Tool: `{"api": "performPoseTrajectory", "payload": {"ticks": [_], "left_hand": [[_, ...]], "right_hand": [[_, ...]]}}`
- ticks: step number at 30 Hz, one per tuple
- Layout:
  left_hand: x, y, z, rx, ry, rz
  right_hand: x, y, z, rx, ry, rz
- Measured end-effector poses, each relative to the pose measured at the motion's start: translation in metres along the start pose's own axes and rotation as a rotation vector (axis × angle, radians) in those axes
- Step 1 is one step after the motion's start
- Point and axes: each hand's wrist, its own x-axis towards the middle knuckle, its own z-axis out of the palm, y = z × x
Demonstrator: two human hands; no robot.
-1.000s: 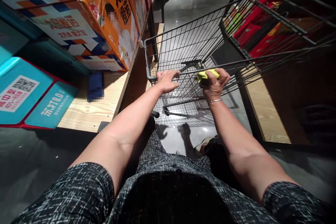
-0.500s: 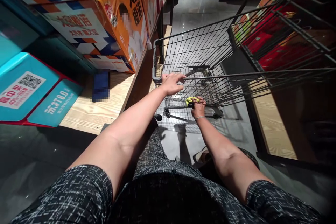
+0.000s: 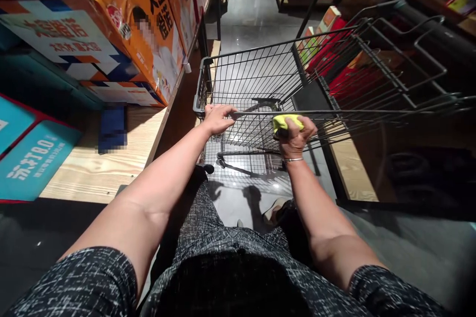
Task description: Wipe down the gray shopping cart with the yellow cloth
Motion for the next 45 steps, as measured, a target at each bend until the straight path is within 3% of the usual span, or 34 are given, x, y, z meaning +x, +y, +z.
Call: {"api": "performPoseTrajectory", "payload": {"ticks": [3, 5, 8, 10, 14, 17, 19, 22, 26, 29, 30, 32, 37, 39, 42, 45], "left_hand": [[0.0, -0.004, 0.003, 0.01, 0.021, 0.016], [0.0, -0.007, 0.003, 0.013, 0.024, 0.027], [0.001, -0.01, 0.004, 0.02, 0.03, 0.027], [0.001, -0.01, 0.005, 0.033, 0.041, 0.027], [0.0, -0.007, 0.009, 0.054, 0.075, 0.045], [-0.001, -0.005, 0.011, 0.039, 0.099, 0.036], [0.0, -0.005, 0.011, 0.025, 0.103, 0.018], [0.003, -0.009, 0.011, 0.018, 0.119, 0.002], [0.005, -0.01, 0.013, 0.027, 0.163, -0.004], [0.002, 0.003, 0.019, 0.058, 0.198, 0.036], [0.001, 0.011, 0.021, 0.067, 0.189, 0.073], [0.0, 0.028, 0.028, 0.078, 0.134, 0.153], [0.001, 0.057, 0.04, 0.146, 0.043, 0.175], [0.003, 0.055, 0.041, 0.178, 0.042, 0.181], [0.006, 0.049, 0.04, 0.144, 0.026, 0.164], [0.01, 0.045, 0.039, 0.103, 0.023, 0.155]], "right_hand": [[-0.032, -0.013, 0.021, 0.011, -0.012, 0.027], [-0.052, -0.025, 0.033, 0.038, -0.104, -0.008], [-0.058, -0.044, 0.03, 0.08, -0.135, -0.046], [-0.041, -0.06, 0.012, 0.108, -0.065, -0.103], [0.019, -0.097, -0.033, 0.096, 0.076, -0.236], [0.05, -0.11, -0.06, 0.044, 0.012, -0.267], [0.057, -0.101, -0.076, 0.002, -0.083, -0.251], [0.056, -0.051, -0.104, -0.064, -0.156, -0.156], [0.05, 0.047, -0.152, -0.144, -0.067, 0.08], [0.047, 0.09, -0.173, -0.19, 0.064, 0.259], [0.047, 0.091, -0.173, -0.199, 0.089, 0.291], [0.047, 0.071, -0.162, -0.196, 0.085, 0.289], [0.049, -0.04, -0.113, -0.082, -0.1, -0.015], [0.05, -0.066, -0.104, -0.059, -0.158, -0.107], [0.053, -0.054, -0.113, -0.072, -0.217, -0.128], [0.054, 0.002, -0.14, -0.129, -0.194, -0.031]]}}
